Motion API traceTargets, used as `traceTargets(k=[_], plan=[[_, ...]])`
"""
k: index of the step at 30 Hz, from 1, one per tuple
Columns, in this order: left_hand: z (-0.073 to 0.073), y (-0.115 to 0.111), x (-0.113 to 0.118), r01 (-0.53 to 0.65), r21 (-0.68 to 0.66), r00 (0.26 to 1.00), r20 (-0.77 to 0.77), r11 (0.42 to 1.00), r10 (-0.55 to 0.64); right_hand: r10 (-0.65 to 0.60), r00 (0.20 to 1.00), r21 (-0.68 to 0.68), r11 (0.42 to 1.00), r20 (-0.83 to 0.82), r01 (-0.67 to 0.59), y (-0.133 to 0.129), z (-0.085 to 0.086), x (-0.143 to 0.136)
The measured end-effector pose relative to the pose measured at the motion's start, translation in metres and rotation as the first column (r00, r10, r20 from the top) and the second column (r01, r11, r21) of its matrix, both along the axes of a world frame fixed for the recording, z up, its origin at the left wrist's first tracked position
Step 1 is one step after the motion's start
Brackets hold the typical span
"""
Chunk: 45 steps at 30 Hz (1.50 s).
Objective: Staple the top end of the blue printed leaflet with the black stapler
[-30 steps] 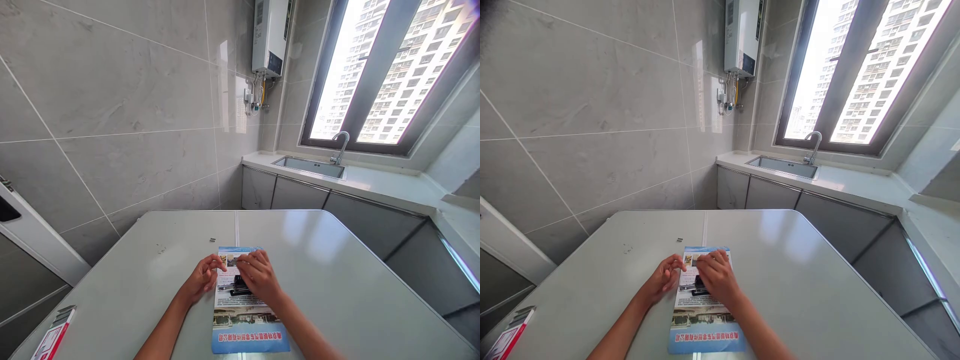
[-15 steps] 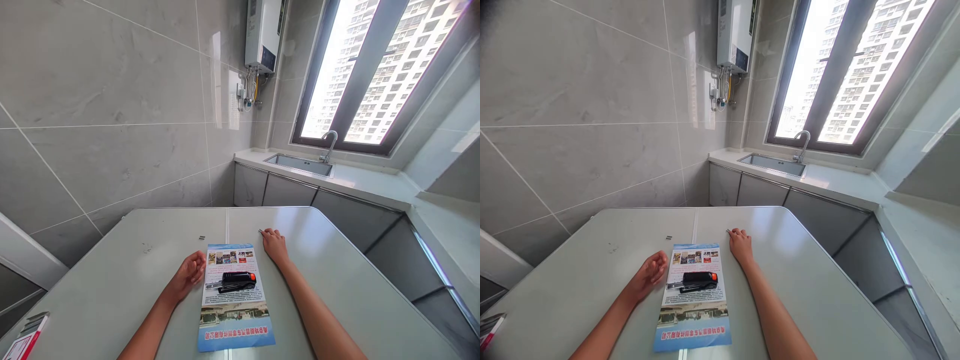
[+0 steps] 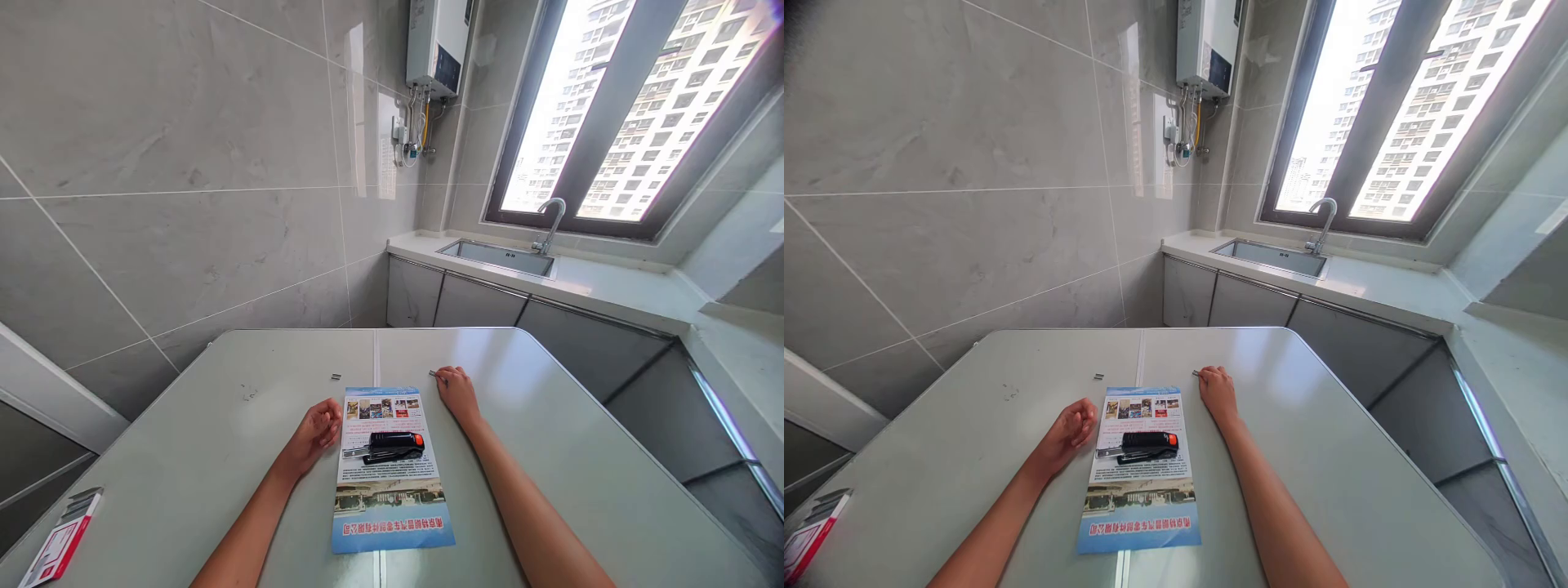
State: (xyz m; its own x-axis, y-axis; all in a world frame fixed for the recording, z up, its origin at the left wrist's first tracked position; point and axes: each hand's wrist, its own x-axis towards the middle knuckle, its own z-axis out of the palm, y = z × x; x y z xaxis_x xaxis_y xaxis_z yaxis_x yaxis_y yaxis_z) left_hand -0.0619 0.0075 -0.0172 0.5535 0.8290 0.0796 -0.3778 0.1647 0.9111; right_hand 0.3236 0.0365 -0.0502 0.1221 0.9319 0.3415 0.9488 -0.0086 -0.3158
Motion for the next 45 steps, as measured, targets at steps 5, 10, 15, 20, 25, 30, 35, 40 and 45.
traceTargets(k=[5,10,15,20,25,30,35,40,45], plan=[[0.003,0.003,0.007,-0.279,0.03,0.948,-0.15,0.96,0.28,0.011,1.0,0.016,1.0,0.015,-0.011,-0.002,-0.001,-0.001],[0.013,0.025,0.012,-0.406,0.48,0.65,-0.446,0.778,0.615,0.024,0.997,0.01,1.0,0.069,-0.025,-0.003,-0.006,-0.009],[0.0,0.064,0.01,-0.103,0.824,0.263,-0.517,0.557,0.815,0.026,0.994,-0.004,1.0,0.11,-0.026,-0.004,-0.008,-0.011],[-0.033,0.081,0.008,0.07,0.83,0.141,-0.557,0.553,0.818,0.028,0.992,0.001,1.0,0.124,-0.028,-0.004,-0.01,-0.009],[-0.044,0.077,0.008,0.087,0.851,0.157,-0.525,0.517,0.837,0.038,0.995,0.054,0.998,0.088,-0.043,-0.006,-0.009,-0.012],[-0.039,0.071,0.01,0.055,0.854,0.186,-0.518,0.517,0.835,0.389,0.876,0.343,0.895,-0.286,-0.285,-0.027,0.014,-0.041],[-0.03,0.062,0.015,-0.004,0.834,0.442,-0.493,0.551,0.749,0.782,0.484,0.209,0.589,-0.393,-0.781,-0.062,0.035,-0.069],[-0.022,0.055,0.019,-0.199,0.683,0.588,-0.49,0.703,0.643,0.793,0.549,0.028,0.575,-0.265,-0.818,-0.077,0.027,-0.076],[-0.015,0.05,0.024,-0.246,0.613,0.662,-0.46,0.751,0.592,0.72,0.641,0.163,0.688,-0.266,-0.707,-0.075,0.02,-0.075]])
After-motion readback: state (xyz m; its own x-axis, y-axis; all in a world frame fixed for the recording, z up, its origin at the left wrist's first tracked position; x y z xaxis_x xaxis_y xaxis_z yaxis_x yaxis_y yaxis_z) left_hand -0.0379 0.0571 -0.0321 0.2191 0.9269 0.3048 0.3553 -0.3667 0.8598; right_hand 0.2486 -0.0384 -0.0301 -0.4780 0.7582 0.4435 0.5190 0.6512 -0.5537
